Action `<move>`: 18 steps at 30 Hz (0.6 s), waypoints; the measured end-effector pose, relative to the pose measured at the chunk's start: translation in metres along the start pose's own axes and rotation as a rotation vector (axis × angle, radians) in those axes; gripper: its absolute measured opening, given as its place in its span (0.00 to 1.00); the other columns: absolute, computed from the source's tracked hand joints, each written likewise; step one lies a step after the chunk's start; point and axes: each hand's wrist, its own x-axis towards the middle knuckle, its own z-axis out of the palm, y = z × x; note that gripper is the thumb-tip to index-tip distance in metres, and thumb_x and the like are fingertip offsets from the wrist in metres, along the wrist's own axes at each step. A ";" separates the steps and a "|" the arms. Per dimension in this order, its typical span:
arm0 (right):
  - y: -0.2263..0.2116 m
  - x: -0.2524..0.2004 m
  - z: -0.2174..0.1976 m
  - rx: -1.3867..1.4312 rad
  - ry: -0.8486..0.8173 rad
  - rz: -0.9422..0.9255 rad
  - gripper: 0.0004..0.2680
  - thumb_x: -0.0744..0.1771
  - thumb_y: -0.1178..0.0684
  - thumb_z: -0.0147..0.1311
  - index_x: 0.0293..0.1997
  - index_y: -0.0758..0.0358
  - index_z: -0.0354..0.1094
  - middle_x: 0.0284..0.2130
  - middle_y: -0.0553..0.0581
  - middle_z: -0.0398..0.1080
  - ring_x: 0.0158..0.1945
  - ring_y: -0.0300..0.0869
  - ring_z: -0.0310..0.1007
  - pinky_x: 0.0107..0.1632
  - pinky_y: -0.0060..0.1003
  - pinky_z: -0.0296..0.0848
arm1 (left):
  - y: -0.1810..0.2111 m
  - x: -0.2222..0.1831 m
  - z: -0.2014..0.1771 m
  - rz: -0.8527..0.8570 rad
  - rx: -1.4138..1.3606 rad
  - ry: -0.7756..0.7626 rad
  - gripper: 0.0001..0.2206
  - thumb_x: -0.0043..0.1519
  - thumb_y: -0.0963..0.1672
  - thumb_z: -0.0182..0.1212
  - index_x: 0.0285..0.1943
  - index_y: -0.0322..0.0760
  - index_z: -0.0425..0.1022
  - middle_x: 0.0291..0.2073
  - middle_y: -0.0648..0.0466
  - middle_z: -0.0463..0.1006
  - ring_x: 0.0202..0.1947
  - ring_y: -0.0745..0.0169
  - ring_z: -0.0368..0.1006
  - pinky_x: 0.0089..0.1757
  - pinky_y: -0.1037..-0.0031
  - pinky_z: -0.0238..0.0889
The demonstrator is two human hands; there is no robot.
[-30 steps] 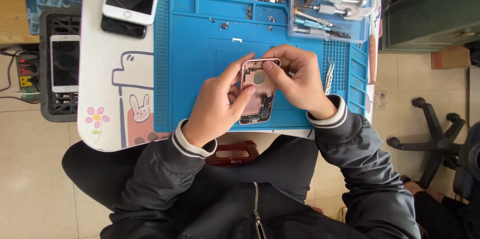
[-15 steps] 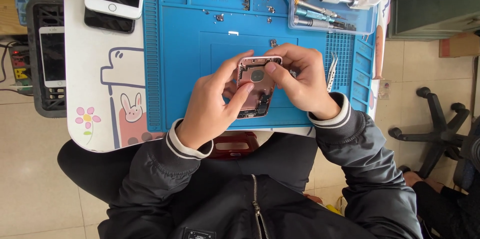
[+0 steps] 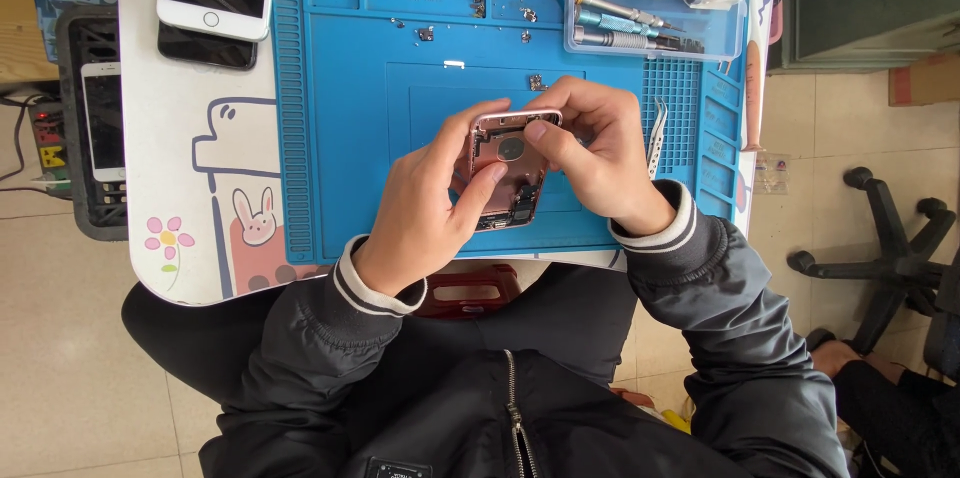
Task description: The person repairs a disassembled smartphone on a blue work mat. They use tweezers to handle small internal components and a screwdriver to tighten screws on the phone's frame.
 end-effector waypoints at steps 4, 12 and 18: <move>0.006 -0.001 -0.005 0.021 -0.005 0.012 0.05 0.68 0.64 0.52 0.36 0.67 0.75 0.18 0.59 0.75 0.23 0.40 0.77 0.29 0.26 0.73 | -0.001 -0.002 0.000 0.000 0.014 -0.017 0.23 0.70 0.39 0.58 0.76 0.36 0.62 0.40 0.36 0.84 0.30 0.48 0.80 0.31 0.65 0.78; 0.000 0.009 -0.013 -0.345 0.011 -0.101 0.05 0.67 0.61 0.56 0.32 0.63 0.76 0.13 0.54 0.65 0.16 0.36 0.61 0.23 0.28 0.61 | -0.007 -0.001 0.001 0.085 0.119 0.093 0.22 0.70 0.38 0.62 0.74 0.39 0.65 0.46 0.41 0.80 0.32 0.48 0.81 0.32 0.64 0.79; -0.003 0.009 -0.012 -0.687 -0.003 -0.148 0.03 0.69 0.59 0.57 0.42 0.63 0.78 0.25 0.59 0.70 0.25 0.47 0.64 0.27 0.40 0.64 | -0.014 0.003 0.001 0.169 0.490 0.095 0.15 0.72 0.41 0.59 0.68 0.43 0.72 0.42 0.54 0.76 0.39 0.50 0.76 0.37 0.62 0.71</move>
